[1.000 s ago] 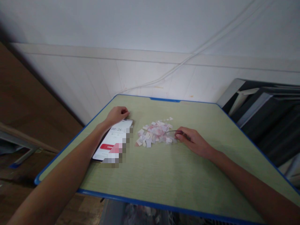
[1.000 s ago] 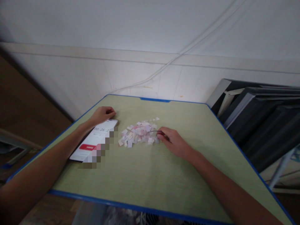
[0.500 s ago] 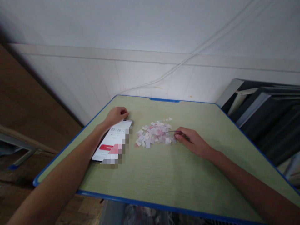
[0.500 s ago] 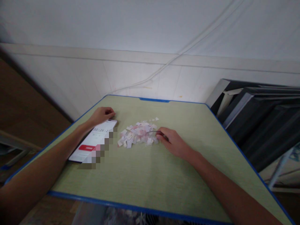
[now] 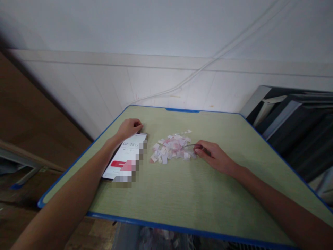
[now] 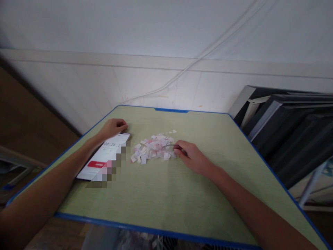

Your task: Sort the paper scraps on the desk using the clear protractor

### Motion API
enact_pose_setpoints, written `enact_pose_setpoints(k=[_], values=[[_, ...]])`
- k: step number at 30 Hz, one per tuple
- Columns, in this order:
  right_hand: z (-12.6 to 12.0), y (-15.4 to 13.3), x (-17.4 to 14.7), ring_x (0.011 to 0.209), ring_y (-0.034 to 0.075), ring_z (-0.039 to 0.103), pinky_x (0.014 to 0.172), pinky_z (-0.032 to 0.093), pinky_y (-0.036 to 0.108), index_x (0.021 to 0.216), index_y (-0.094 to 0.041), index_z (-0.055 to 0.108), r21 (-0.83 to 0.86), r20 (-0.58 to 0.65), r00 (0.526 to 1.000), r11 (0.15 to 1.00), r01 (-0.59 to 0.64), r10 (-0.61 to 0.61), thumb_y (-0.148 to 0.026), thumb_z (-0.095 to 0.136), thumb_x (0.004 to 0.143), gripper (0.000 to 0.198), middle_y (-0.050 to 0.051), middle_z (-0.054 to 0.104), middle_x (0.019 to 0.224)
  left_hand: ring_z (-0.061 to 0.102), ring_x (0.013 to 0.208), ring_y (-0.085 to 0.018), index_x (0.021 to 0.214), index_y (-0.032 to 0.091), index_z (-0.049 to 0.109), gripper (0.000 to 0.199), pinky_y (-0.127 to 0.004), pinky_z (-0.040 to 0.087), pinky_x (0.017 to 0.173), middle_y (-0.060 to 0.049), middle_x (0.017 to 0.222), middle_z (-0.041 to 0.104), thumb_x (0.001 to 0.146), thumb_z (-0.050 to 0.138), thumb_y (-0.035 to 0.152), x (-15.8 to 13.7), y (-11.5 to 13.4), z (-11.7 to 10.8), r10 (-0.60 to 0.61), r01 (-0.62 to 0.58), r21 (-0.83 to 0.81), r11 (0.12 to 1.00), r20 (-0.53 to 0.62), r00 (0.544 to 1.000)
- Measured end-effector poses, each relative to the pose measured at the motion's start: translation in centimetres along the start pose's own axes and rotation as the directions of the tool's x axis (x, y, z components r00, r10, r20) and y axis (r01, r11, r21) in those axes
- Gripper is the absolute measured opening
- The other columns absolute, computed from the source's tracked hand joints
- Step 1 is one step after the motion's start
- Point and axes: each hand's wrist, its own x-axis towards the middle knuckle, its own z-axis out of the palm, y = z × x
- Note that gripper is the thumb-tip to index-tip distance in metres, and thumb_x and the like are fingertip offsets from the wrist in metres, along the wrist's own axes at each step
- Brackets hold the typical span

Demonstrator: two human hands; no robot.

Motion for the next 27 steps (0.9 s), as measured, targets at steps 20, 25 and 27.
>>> enact_pose_setpoints(k=[20, 25, 27], values=[[0.04, -0.15, 0.08, 0.061, 0.014, 0.048, 0.056, 0.037, 0.025, 0.075, -0.018, 0.051, -0.005, 0.004, 1.0, 1.0, 0.01, -0.01, -0.027, 0.04, 0.088, 0.019, 0.002, 0.054, 0.067, 0.048, 0.055, -0.014, 0.062, 0.017, 0.058, 0.024, -0.026, 0.031, 0.052, -0.003, 0.056, 0.056, 0.069, 0.047, 0.037, 0.01, -0.07, 0.11, -0.02, 0.02, -0.026, 0.999, 0.0, 1.0], [0.02, -0.04, 0.07, 0.058, 0.013, 0.046, 0.053, 0.035, 0.025, 0.076, -0.017, 0.052, -0.01, 0.007, 1.0, 1.0, 0.015, -0.014, -0.028, 0.04, 0.088, 0.02, 0.001, 0.052, 0.066, 0.047, 0.053, -0.013, 0.061, 0.017, 0.057, 0.024, -0.025, 0.031, 0.05, -0.002, 0.055, 0.056, 0.069, 0.047, 0.038, 0.05, -0.21, 0.2, -0.013, 0.012, -0.026, 1.0, -0.009, 1.0], [0.04, 0.0, 0.05, 0.058, 0.013, 0.045, 0.053, 0.035, 0.024, 0.076, -0.017, 0.052, -0.006, 0.008, 1.0, 1.0, 0.013, -0.013, -0.028, 0.04, 0.089, 0.02, 0.001, 0.052, 0.066, 0.047, 0.053, -0.013, 0.062, 0.017, 0.057, 0.024, -0.025, 0.031, 0.05, -0.002, 0.055, 0.056, 0.069, 0.047, 0.037, 0.05, -0.23, 0.21, -0.011, 0.011, -0.031, 0.999, -0.008, 1.0]])
